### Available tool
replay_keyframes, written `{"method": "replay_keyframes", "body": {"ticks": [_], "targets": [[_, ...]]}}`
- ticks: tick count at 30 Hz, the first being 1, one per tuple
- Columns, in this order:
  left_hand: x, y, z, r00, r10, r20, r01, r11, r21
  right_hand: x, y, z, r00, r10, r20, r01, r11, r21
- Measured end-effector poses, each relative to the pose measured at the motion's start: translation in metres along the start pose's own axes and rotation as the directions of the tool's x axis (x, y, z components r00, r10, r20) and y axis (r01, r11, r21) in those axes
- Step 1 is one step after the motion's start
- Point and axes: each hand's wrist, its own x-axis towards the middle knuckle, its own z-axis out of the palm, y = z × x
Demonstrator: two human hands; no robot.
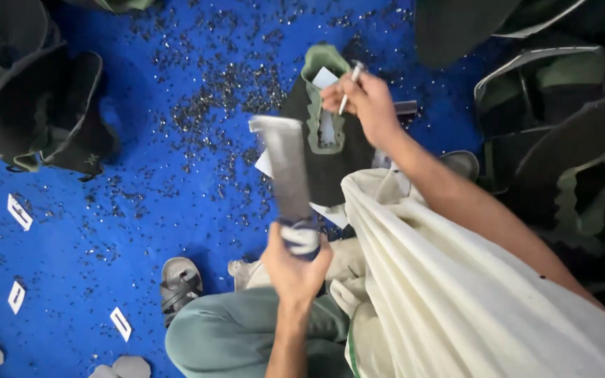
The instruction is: The person punches eyelet holes into shoe upper components using a manual punch and a mallet.
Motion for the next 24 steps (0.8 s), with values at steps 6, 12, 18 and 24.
{"method": "replay_keyframes", "body": {"ticks": [6,12,18,24], "targets": [[-0.007,0.065,-0.044,0.877,0.451,-0.167,-0.475,0.867,-0.153,0.006,-0.008,0.008,0.994,-0.029,0.101,0.054,0.966,-0.251],[0.031,-0.034,0.03,0.974,0.226,0.017,-0.226,0.973,0.04,-0.024,-0.029,0.028,0.893,-0.354,0.276,0.448,0.663,-0.599],[0.005,0.033,-0.005,0.985,0.144,-0.093,-0.146,0.989,-0.013,0.029,0.004,-0.007,0.998,-0.061,-0.013,0.062,0.996,0.059],[0.019,0.077,-0.034,0.715,0.682,-0.154,-0.697,0.676,-0.24,0.022,0.007,0.005,0.982,-0.175,0.071,0.189,0.916,-0.354]]}}
